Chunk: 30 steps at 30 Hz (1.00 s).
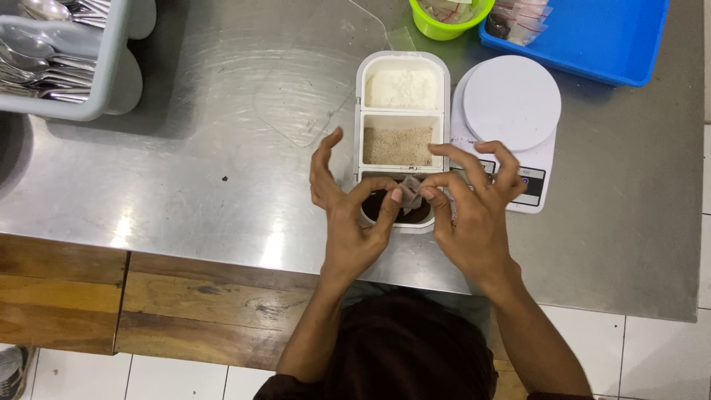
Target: The person scoops a dark brown powder from a compartmentalized container into small plastic bags using a white plastic spoon. They weigh the filled bags on a digital scale and place them into a blue tray. The person repeats this process for multiple bags.
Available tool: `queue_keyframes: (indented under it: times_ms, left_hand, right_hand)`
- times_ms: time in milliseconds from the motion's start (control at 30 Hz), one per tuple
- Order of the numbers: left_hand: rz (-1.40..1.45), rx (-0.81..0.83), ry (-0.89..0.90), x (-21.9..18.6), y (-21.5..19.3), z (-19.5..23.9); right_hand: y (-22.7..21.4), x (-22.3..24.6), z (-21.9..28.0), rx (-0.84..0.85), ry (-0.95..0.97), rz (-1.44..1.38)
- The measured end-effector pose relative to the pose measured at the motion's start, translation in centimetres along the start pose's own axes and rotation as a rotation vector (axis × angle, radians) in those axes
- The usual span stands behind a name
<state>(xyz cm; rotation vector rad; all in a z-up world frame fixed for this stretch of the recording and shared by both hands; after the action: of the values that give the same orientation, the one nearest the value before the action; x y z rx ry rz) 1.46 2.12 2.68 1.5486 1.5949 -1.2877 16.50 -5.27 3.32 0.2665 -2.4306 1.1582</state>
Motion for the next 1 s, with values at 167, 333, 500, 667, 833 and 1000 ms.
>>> queue_keyframes:
  times_ms: [167, 333, 500, 667, 833, 1000]
  left_hand:
    - [0.024, -0.021, 0.012, -0.4, 0.1, 0.5]
    - [0.003, -0.078, 0.018, 0.1, 0.2, 0.9]
    - [0.018, -0.138, -0.022, -0.2, 0.1, 0.8]
    - [0.046, -0.141, -0.004, -0.7, 0.2, 0.6]
    - [0.077, -0.112, -0.002, -1.6, 0.2, 0.6]
    - [0.193, -0.183, -0.035, -2.3, -1.1, -0.1]
  right_hand:
    - [-0.2, -0.3, 0.0, -0.051, -0.033, 0.021]
    - [-0.7, -0.2, -0.3, -0.074, -0.033, 0.006]
    - [-1.4, 0.5, -1.0, -0.067, 0.028, -0.152]
    - [-1.4, 0.8, -1.1, -0.056, 0.065, -0.225]
    - [-1.4, 1.1, -1.4, -0.023, 0.099, -0.277]
    - [-2.1, 0.5, -2.0, -0.069, 0.17, -0.432]
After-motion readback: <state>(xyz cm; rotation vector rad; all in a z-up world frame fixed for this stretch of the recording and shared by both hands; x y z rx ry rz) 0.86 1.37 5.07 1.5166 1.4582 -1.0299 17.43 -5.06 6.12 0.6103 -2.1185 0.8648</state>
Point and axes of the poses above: each hand's wrist, its own z-axis away from the middle knuckle, its own y-axis out of the palm, x = y × z, the point moved 2 cm from there along -z, towards the middle knuckle, and after that the axes turned 10 degrees about -x, right-handed, at the moved point
